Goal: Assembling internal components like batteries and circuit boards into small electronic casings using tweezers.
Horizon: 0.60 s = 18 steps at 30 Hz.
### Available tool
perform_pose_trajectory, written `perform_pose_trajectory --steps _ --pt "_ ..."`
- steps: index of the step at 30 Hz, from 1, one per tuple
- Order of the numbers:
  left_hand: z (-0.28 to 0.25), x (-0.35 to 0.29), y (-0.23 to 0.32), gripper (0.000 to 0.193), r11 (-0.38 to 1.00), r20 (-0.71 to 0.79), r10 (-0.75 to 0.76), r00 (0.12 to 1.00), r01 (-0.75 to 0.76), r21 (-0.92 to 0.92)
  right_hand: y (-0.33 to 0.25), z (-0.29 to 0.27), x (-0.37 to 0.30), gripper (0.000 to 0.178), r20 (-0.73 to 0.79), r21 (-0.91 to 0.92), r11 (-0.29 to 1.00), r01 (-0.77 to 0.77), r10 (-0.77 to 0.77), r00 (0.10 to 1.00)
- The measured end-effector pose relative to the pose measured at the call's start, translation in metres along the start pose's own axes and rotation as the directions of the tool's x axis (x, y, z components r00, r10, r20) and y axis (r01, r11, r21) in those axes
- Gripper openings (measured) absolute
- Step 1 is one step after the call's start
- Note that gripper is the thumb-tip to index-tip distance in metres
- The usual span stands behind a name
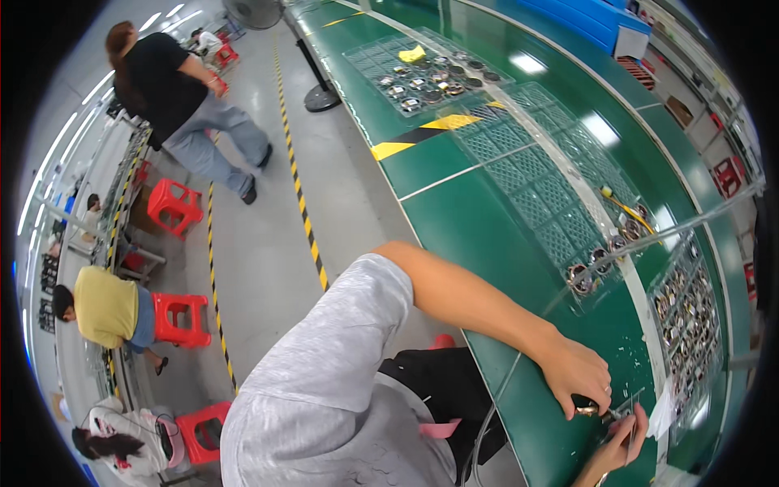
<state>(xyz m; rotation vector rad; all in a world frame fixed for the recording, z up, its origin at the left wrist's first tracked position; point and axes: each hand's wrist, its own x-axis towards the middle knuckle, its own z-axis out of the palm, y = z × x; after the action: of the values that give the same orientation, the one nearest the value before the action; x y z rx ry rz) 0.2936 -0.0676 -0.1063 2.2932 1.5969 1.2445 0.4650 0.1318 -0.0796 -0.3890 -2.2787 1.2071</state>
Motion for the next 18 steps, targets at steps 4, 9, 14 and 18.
perform_pose_trajectory --steps 4,9,14,18 --pt "0.013 0.005 -0.007 0.049 0.999 0.008 0.029 1.000 -0.029 -0.013 -0.020 0.006 -0.003 0.022 -0.131 -0.085 0.989 0.125 -0.135 0.982" --pt "0.011 0.004 0.000 0.048 0.999 0.041 0.026 0.999 -0.025 -0.020 -0.011 -0.001 0.007 0.022 -0.062 -0.143 0.965 0.220 -0.231 0.971" --pt "0.010 0.010 0.007 0.049 0.994 0.041 -0.060 0.997 0.063 -0.085 -0.021 -0.003 0.023 0.016 0.189 -0.296 0.778 0.554 -0.521 0.832" --pt "0.014 0.008 0.003 0.048 0.988 0.001 -0.060 0.998 0.059 -0.142 -0.026 -0.001 0.023 0.012 0.228 -0.248 0.839 0.484 -0.435 0.871"
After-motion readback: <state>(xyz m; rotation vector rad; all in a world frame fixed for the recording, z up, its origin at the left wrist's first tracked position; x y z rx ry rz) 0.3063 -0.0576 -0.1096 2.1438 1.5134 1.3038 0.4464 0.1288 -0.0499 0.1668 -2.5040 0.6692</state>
